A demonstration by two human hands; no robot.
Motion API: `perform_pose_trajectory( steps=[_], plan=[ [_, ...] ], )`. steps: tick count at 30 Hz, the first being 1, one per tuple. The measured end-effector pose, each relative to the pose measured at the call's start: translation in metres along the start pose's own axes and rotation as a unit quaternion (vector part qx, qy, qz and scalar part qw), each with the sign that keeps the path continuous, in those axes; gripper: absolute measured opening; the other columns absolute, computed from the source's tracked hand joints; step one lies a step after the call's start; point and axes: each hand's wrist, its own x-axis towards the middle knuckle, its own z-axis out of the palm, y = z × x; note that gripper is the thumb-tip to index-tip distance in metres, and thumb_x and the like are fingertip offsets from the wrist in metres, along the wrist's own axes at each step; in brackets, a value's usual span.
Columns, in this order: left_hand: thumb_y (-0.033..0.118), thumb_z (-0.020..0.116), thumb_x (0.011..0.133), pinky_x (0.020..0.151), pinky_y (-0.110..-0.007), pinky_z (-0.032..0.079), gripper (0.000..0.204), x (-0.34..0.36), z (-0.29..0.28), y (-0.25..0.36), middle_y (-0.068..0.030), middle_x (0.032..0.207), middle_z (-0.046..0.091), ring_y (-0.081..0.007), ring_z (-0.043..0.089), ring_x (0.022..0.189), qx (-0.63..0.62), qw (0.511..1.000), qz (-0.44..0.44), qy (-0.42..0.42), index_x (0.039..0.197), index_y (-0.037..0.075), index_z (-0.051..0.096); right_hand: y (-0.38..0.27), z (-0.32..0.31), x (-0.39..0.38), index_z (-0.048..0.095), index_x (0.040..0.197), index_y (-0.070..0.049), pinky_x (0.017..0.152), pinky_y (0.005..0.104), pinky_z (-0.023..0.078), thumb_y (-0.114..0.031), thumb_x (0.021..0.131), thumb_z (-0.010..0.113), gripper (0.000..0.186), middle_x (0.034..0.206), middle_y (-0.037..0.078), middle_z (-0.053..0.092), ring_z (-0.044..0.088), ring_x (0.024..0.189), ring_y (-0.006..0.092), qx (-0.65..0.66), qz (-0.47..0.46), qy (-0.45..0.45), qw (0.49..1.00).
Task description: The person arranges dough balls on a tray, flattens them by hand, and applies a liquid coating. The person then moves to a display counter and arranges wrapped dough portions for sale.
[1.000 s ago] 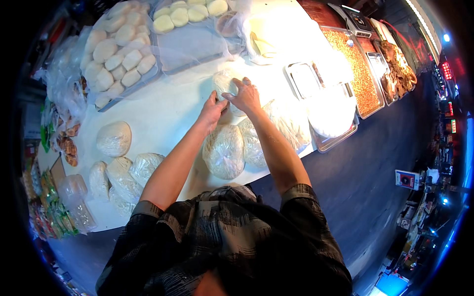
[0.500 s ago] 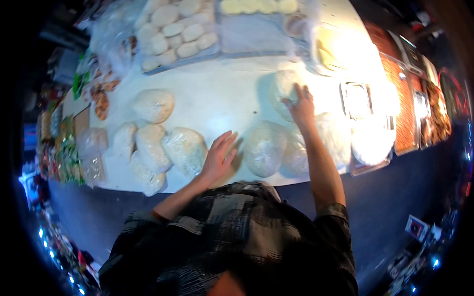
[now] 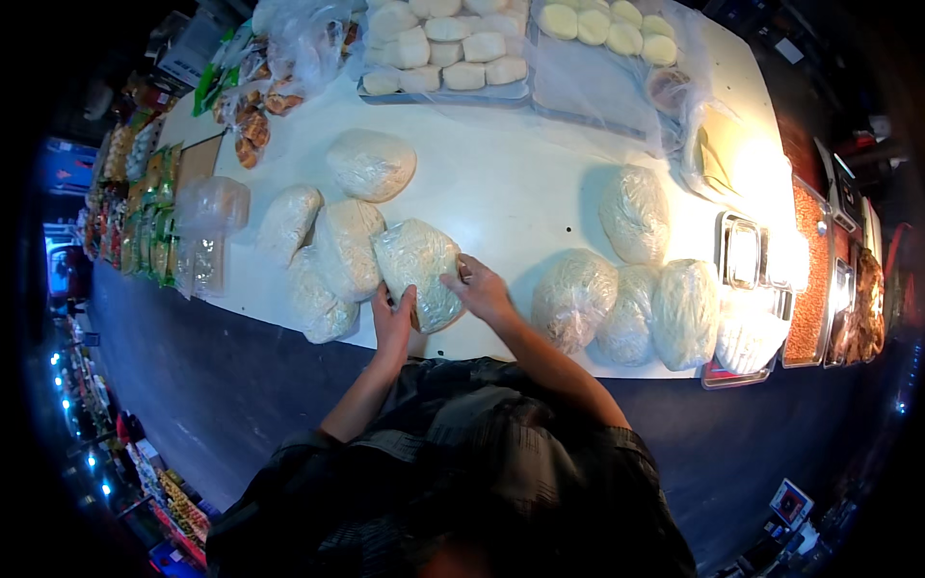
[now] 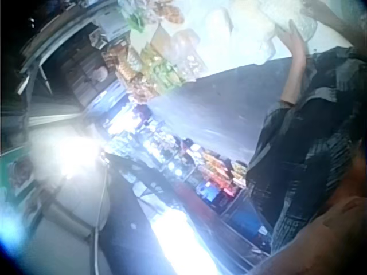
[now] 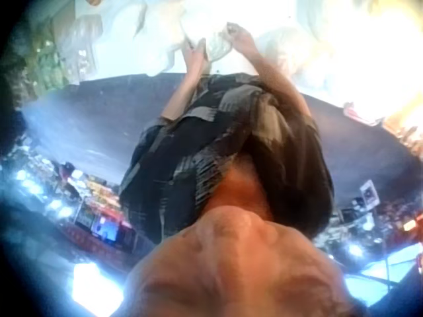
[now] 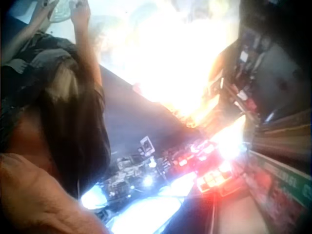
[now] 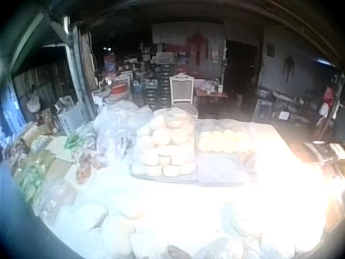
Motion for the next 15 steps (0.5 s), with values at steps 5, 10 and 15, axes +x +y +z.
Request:
perform_pose_trajectory(
  steps=[5, 10, 15],
  plan=[
    [0.021, 0.080, 0.081, 0.100, -0.040, 0.045, 0.067, 0.011, -0.002, -0.010, -0.0198, 0.124, 0.058, -0.0293, 0.057, 0.115, 0.037, 0.996, 0.047, -0.060, 0.134, -0.006, 0.051, 0.014, 0.012, -0.018, 0.056, 0.133, 0.004, 0.082, 0.0364, 0.058, -0.020, 0.085, 0.078, 0.058, 0.108, 0.020, 0.071, 0.072, 0.095, 0.0274, -0.049, 0.023, 0.037, 0.998],
    [0.021, 0.083, 0.076, 0.101, -0.042, 0.045, 0.069, 0.001, 0.015, 0.018, -0.0226, 0.123, 0.058, -0.0336, 0.058, 0.116, 0.081, 0.984, 0.082, -0.133, 0.132, -0.007, 0.052, 0.023, -0.003, -0.056, 0.060, 0.124, 0.002, 0.084, 0.0386, 0.056, -0.014, 0.085, 0.075, 0.045, 0.103, 0.020, 0.071, 0.072, 0.097, 0.0310, -0.010, 0.050, 0.061, 0.997],
    [0.023, 0.085, 0.072, 0.098, -0.046, 0.046, 0.078, -0.008, 0.046, 0.019, -0.0244, 0.122, 0.056, -0.0391, 0.057, 0.113, 0.155, 0.956, 0.146, -0.203, 0.136, -0.006, 0.049, 0.034, -0.040, -0.106, 0.059, 0.126, 0.002, 0.087, 0.0378, 0.056, -0.015, 0.089, 0.073, 0.043, 0.108, 0.021, 0.071, 0.071, 0.100, 0.0280, 0.028, 0.032, 0.085, 0.995]
  ],
)
